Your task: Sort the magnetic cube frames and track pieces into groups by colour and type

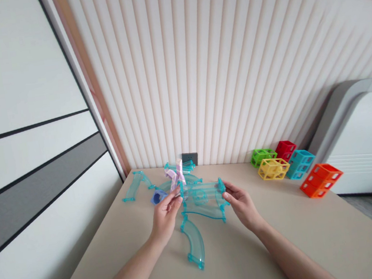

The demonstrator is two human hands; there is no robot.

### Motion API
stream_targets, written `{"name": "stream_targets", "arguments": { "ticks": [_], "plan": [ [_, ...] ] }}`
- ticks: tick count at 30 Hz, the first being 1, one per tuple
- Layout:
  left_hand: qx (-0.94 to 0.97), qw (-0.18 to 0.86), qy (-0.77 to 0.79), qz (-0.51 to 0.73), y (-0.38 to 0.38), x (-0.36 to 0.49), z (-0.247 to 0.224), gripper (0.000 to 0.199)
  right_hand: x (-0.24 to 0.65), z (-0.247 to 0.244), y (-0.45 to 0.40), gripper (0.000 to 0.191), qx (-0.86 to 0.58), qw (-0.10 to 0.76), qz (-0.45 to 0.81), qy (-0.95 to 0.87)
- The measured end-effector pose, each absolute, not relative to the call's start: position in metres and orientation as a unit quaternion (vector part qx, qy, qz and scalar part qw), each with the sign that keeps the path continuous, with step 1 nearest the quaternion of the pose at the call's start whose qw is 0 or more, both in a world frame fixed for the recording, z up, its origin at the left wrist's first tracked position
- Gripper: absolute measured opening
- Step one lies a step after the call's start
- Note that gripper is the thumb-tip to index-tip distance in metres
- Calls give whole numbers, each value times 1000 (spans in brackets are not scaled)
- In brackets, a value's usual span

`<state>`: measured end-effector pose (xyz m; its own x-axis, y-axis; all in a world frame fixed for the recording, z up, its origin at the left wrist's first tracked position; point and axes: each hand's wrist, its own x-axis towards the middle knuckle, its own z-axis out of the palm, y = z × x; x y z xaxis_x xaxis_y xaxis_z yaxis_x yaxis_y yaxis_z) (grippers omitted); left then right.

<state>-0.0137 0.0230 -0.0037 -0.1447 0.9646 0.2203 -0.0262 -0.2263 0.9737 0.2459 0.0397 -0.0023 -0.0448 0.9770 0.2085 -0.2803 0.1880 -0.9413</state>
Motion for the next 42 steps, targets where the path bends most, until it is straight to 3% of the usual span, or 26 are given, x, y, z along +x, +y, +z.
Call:
{"name": "stream_targets", "arguments": {
  "ticks": [16,29,42],
  "plan": [
    [497,419,440,620,22,-11,0,44,247,-4,41,51,-363,616,500,-489],
    [526,388,437,617,23,-10,1,34,244,-5,41,33,-364,629,469,-502],
    [532,388,447,605,24,-11,-1,32,243,-2,40,38,-375,630,448,-511]
  ]
}}
